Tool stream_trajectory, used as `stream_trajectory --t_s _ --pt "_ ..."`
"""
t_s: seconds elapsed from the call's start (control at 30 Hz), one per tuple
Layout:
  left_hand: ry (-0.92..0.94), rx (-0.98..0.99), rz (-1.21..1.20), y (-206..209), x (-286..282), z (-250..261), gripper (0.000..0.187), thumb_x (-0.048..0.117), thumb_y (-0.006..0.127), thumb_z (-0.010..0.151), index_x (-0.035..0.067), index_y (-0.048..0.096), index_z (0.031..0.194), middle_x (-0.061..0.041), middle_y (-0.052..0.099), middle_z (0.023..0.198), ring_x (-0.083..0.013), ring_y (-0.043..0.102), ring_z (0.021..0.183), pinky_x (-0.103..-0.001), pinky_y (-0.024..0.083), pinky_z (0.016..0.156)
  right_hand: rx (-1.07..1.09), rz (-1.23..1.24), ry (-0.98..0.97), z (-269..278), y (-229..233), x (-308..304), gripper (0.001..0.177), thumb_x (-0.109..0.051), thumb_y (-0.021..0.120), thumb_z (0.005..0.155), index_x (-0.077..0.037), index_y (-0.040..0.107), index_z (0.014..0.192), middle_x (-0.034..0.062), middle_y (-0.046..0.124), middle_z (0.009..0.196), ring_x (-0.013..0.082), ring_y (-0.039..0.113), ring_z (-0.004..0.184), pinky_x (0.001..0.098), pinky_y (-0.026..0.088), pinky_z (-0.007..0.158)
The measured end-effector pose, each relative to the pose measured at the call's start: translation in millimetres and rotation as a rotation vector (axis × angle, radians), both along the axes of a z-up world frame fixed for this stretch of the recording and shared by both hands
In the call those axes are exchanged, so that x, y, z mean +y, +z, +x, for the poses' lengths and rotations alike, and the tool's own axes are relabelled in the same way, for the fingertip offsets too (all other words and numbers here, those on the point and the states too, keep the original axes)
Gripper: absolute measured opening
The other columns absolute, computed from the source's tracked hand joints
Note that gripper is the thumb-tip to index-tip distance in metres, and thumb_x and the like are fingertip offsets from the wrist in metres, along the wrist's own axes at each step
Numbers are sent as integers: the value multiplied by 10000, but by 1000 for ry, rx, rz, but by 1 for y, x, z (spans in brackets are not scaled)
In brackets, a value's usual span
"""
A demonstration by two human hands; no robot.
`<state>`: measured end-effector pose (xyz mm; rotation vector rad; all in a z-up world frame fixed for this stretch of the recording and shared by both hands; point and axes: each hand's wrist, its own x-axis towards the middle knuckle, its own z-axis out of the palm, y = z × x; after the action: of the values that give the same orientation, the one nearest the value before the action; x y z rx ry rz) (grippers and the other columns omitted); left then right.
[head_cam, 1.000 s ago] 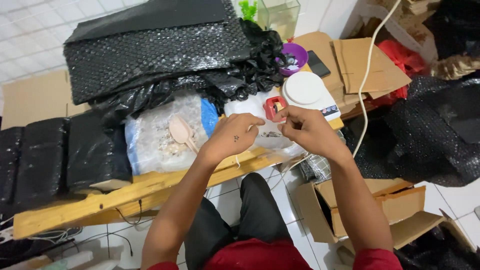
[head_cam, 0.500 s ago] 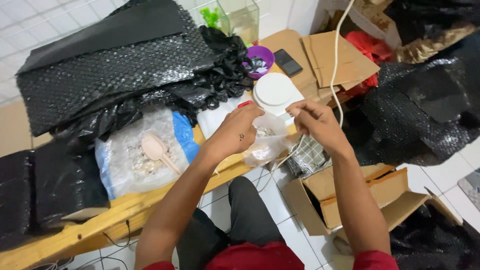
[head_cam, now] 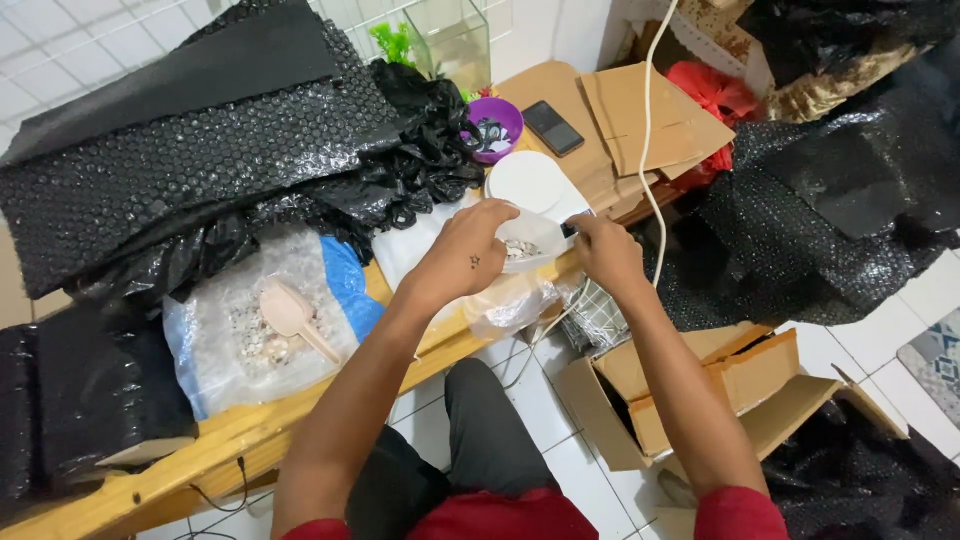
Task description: The person scoops small metal items from a plastic bag into a container on a digital scale, adjusts the weight, and then places the items into a small resealable plastic bag.
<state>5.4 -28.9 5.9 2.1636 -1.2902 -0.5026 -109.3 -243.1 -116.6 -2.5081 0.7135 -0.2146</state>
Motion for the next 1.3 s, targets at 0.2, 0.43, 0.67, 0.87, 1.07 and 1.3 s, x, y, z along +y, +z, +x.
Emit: stream_trajectory --t_s 0.2,0.43,0.67,0.87,1.07,1.3 --pt "-14 36 -71 5 -3 -2 498 -3 483 893 -28 586 1380 -246 570 1421 -462 567 1283 -634 435 1065 8 -17 -47 0 -8 0 325 -150 539 974 -195 751 1217 126 747 845 345 745 783 460 577 684" --pt "-49 78 -153 14 -7 -7 511 6 469 900 -41 585 1395 -241 563 1437 -468 564 1285 -639 431 1061 81 40 -96 -2 -14 -1 388 -281 521 949 -247 721 1280 209 753 1000 461 718 982 584 563 816" --pt "-88 51 -173 12 -18 -4 510 13 479 890 -22 597 1385 -230 566 1439 -454 568 1287 -640 422 1069 -153 107 -93 -17 41 3 377 -227 535 998 -110 695 1318 262 725 912 518 678 964 624 501 835" --pt "-104 -12 -157 -13 -42 17 561 20 496 859 79 606 1406 -156 580 1449 -434 572 1291 -625 429 1064 -416 309 22 -18 112 8 300 -254 593 1019 -60 646 1242 204 695 1014 366 685 856 475 540 763" --pt "-88 -62 -196 -17 -55 29 559 33 519 853 133 626 1393 -119 606 1426 -403 590 1286 -599 438 1065 -210 7 239 -9 131 16 188 -48 608 925 -72 545 1100 187 588 1180 439 678 965 555 524 764" --pt "-82 -135 -123 -11 -57 36 542 27 508 853 134 649 1365 -137 585 1446 -425 588 1281 -596 456 1044 21 -284 323 5 145 12 256 -76 543 937 -168 770 1008 51 610 1321 402 719 1002 501 568 832"
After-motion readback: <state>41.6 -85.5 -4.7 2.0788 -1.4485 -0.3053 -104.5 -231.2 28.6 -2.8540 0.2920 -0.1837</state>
